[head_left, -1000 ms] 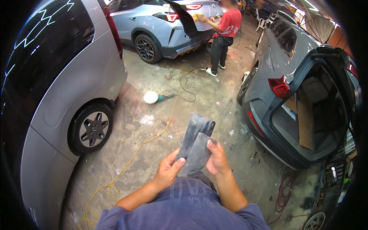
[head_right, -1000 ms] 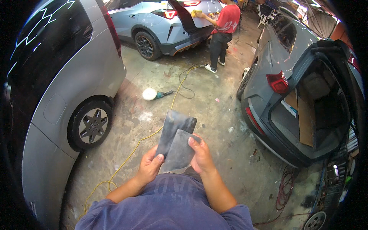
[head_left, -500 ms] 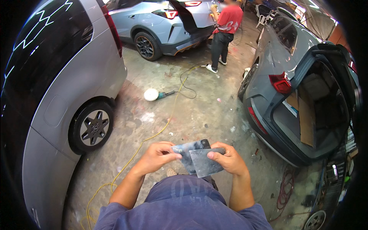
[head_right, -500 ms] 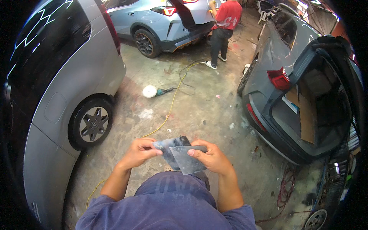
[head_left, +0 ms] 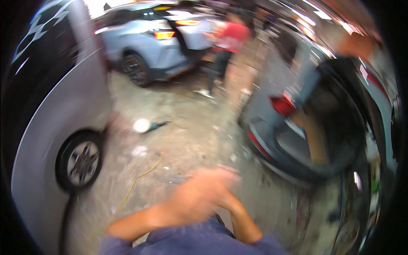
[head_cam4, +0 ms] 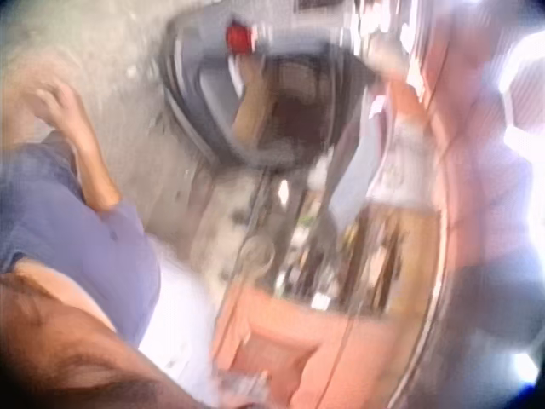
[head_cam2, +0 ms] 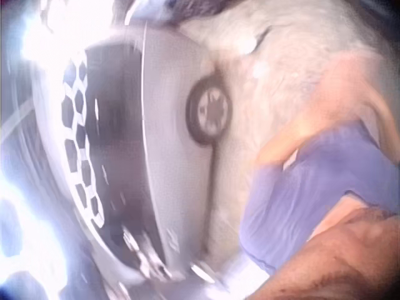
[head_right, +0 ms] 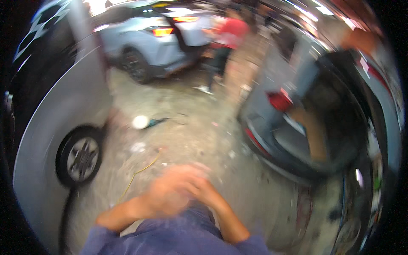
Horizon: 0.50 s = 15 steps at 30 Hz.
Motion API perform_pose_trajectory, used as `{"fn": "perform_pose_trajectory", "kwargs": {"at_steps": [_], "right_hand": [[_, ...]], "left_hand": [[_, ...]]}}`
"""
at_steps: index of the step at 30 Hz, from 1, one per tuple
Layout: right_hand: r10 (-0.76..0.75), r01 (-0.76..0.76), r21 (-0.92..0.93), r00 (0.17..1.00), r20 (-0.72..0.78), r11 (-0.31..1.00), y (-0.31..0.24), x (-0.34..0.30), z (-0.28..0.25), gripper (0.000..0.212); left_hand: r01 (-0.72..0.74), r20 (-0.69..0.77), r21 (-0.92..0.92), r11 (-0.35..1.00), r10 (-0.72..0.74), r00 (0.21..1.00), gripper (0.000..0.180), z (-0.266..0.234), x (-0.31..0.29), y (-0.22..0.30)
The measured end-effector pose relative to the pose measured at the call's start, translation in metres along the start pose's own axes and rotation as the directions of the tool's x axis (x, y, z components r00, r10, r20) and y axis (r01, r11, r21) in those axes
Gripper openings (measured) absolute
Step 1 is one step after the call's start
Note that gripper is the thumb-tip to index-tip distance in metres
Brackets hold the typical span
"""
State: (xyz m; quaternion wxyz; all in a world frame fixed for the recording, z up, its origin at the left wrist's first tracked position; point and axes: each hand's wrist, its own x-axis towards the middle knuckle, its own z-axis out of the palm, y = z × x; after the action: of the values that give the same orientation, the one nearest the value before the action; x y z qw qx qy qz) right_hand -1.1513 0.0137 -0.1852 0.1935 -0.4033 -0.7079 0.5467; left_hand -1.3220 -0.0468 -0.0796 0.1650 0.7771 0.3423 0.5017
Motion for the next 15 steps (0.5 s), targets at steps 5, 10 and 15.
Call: {"fn": "perform_pose_trajectory", "kwargs": {"at_steps": [5, 10, 15], "right_hand": [[0.176, -0.177, -0.001, 0.98, -0.091, 0.984, -0.013, -0.024, 0.015, 0.026], [0.399, -0.419, -0.099, 0.9, -0.172, 0.903, -0.023, -0.013, 0.028, 0.023], [0.016, -0.028, -0.058, 0.982, -0.187, 0.998, 0.013, -0.018, 0.002, 0.034]], "left_hand": [[-0.62, 0.27, -0.204, 0.757, 0.653, 0.708, 0.041, -0.007, 0.063, 0.06], [-0.543, 0.473, -0.167, 0.823, 0.55, 0.688, 0.04, -0.075, 0.086, 0.071], [-0.415, 0.643, 0.082, 0.906, 0.27, 0.717, 0.039, -0.15, 0.108, 0.081]]}}
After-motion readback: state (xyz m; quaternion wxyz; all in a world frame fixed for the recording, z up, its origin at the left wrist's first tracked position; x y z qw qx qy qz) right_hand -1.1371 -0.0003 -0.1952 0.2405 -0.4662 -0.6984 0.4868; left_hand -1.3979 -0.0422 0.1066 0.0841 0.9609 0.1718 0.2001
